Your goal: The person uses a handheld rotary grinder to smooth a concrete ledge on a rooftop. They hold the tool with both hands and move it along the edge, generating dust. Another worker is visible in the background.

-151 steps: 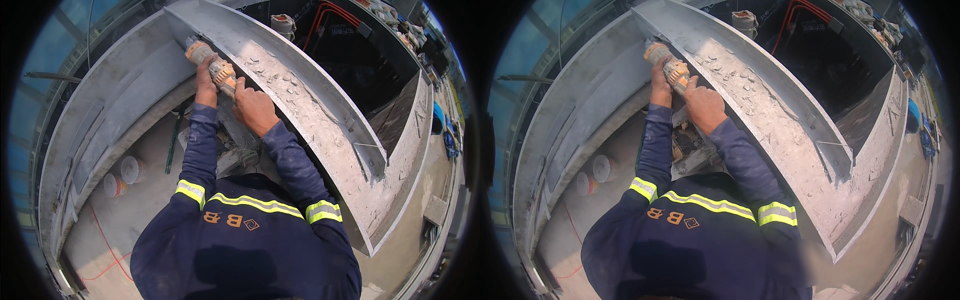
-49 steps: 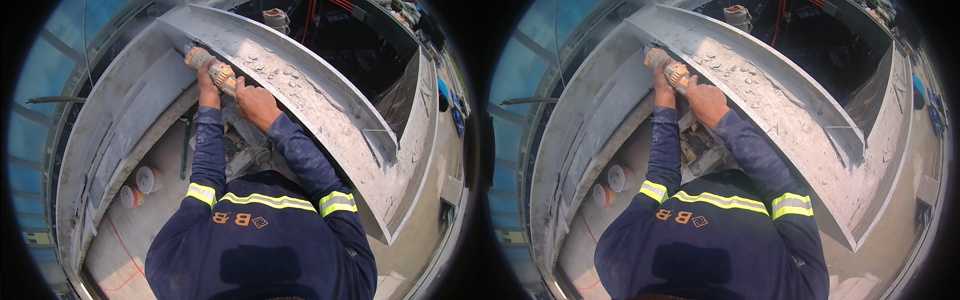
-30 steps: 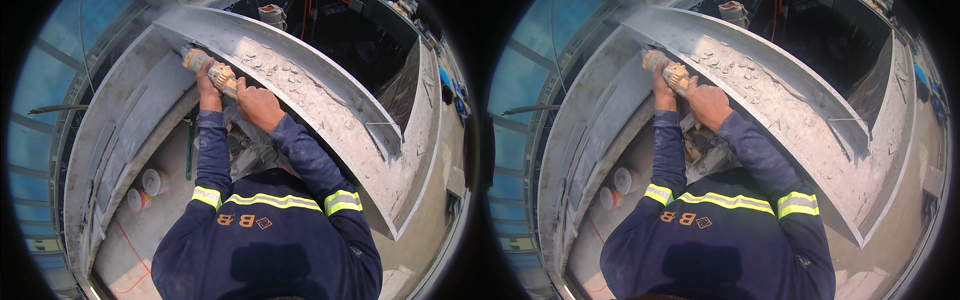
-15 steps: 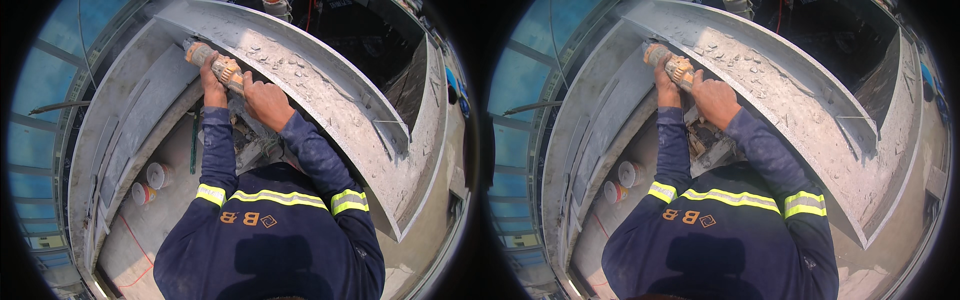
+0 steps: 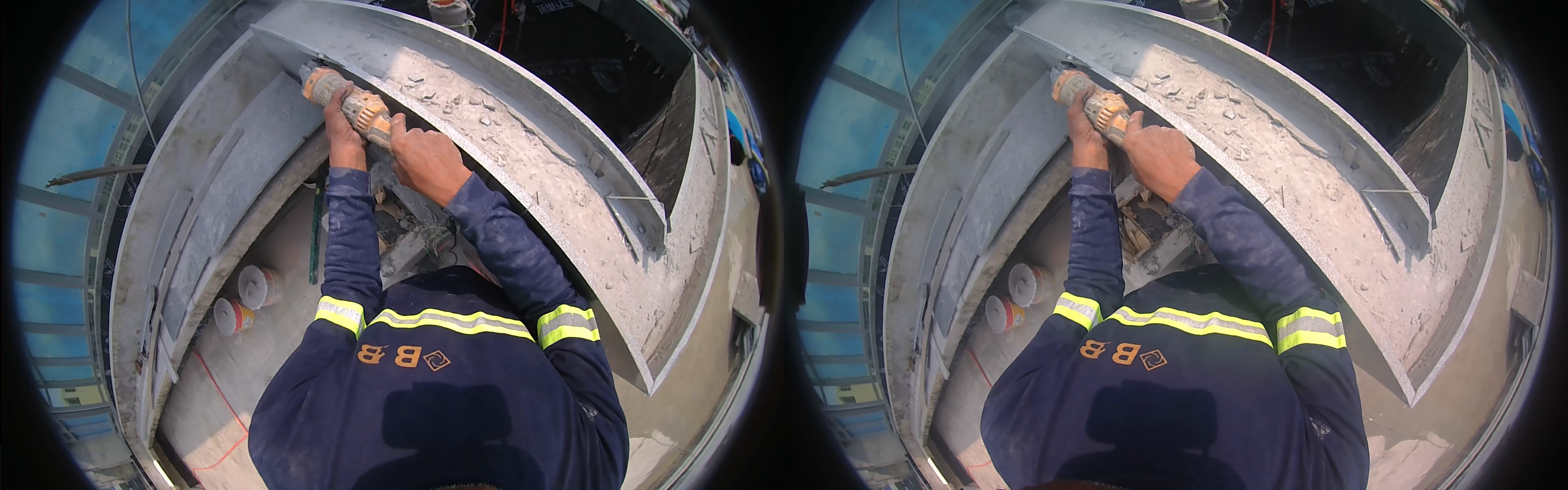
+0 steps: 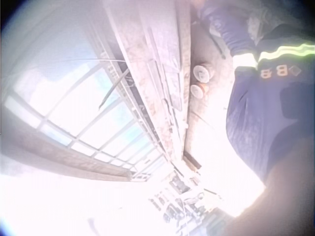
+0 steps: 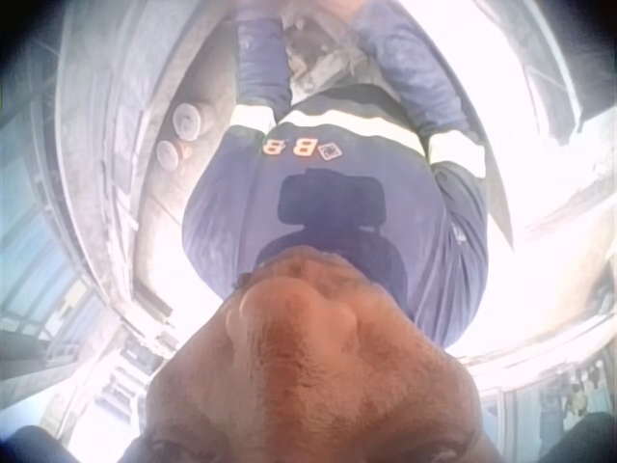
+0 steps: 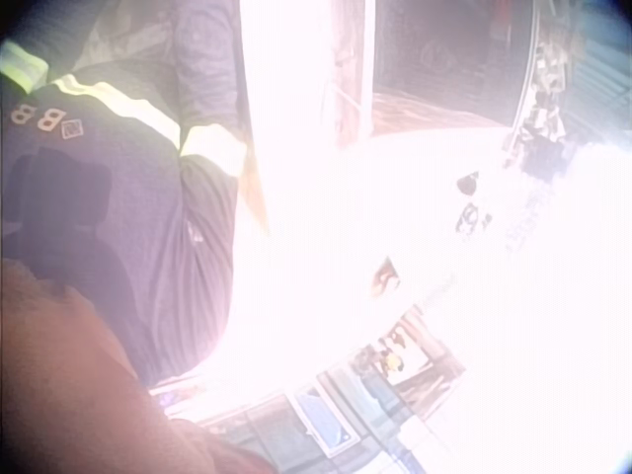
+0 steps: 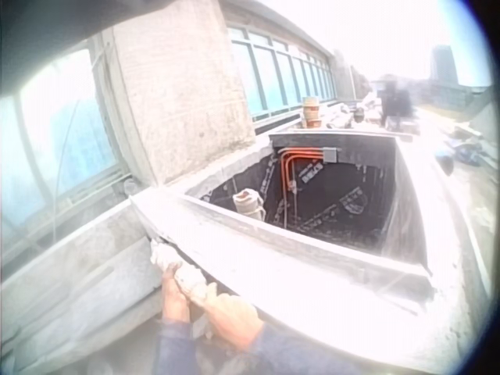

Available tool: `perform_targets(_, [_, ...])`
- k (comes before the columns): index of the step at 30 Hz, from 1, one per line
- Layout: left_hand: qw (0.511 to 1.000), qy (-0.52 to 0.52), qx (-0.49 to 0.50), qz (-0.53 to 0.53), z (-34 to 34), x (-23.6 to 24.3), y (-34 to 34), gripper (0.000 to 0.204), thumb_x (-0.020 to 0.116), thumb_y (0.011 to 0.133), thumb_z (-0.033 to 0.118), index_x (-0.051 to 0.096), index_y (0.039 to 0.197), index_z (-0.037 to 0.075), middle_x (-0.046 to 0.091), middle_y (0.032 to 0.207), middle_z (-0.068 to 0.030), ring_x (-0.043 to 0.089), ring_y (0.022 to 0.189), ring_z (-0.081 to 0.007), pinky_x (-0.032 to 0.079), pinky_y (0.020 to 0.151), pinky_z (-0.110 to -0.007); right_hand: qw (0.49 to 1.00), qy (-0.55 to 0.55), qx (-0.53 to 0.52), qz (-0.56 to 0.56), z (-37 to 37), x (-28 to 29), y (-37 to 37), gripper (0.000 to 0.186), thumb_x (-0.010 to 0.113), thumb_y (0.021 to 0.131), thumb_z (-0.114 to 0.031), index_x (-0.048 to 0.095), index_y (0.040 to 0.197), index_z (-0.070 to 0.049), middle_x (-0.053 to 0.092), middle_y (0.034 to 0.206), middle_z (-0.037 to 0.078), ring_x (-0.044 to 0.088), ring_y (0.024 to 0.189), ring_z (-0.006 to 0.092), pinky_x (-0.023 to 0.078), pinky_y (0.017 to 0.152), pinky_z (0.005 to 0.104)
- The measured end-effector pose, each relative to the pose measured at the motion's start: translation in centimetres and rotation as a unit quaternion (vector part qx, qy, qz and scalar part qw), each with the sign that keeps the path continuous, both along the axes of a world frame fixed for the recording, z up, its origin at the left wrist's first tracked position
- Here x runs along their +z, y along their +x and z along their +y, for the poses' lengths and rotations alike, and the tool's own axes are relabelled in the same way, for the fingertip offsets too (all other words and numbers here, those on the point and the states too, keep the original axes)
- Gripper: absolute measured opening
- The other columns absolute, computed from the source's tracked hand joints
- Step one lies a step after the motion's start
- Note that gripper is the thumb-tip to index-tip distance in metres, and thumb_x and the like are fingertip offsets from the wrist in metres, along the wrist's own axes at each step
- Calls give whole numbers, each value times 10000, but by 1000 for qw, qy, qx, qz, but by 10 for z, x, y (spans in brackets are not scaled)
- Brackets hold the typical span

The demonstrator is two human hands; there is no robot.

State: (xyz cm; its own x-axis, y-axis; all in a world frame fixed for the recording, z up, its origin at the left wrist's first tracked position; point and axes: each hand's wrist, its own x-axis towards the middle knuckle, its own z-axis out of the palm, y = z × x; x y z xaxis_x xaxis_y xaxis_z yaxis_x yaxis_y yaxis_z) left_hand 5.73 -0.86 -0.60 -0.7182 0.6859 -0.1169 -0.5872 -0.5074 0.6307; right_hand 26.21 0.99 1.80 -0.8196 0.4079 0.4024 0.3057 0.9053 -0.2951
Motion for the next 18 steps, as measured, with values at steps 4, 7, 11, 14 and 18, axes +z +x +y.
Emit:
perform_targets(4, [1000, 3, -2, 0, -5, 7, 14, 297, 752, 796, 159, 556, 962, 10, 622, 823, -164, 669, 704, -345, 601, 662, -487, 1000, -5, 3, -28, -4, 10, 13, 604, 664, 796, -127, 469, 1293, 154, 694, 787, 227, 717, 698, 360, 577, 598, 440])
perform_targets(7, [1000, 9, -5, -2, -9, 13, 22, 315, 770, 779, 155, 557, 958, 8, 624, 822, -161, 670, 706, -344, 604, 668, -486, 999, -1, 7, -41, -7, 17, 22, 582, 621, 835, -91, 468, 1324, 187, 710, 805, 231, 733, 730, 342, 583, 622, 423])
perform_targets(11, [1000, 4, -1, 7, -11, 14, 23, 321, 774, 775, 154, 556, 959, 6, 627, 823, -161, 672, 709, -341, 606, 676, -484, 999, 1, 10, -42, -9, 19, 23, 592, 637, 821, -92, 473, 1318, 184, 711, 811, 233, 735, 734, 340, 588, 626, 414])
perform_targets(14, [1000, 7, -3, 4, -10, 13, 21, 317, 770, 781, 155, 558, 965, 8, 627, 820, -157, 674, 708, -334, 606, 676, -482, 1000, -1, 7, -29, -7, 15, 22, 618, 676, 794, -131, 461, 1305, 143, 691, 789, 228, 714, 685, 363, 577, 594, 436])
perform_targets(18, [1000, 1, 4, -8, -10, 13, 26, 312, 767, 789, 157, 562, 973, 10, 628, 815, -150, 675, 705, -327, 607, 673, -475, 999, -4, 3, -52, -7, 21, 24, 606, 649, 802, -75, 474, 1323, 179, 708, 820, 237, 735, 714, 335, 587, 611, 408])
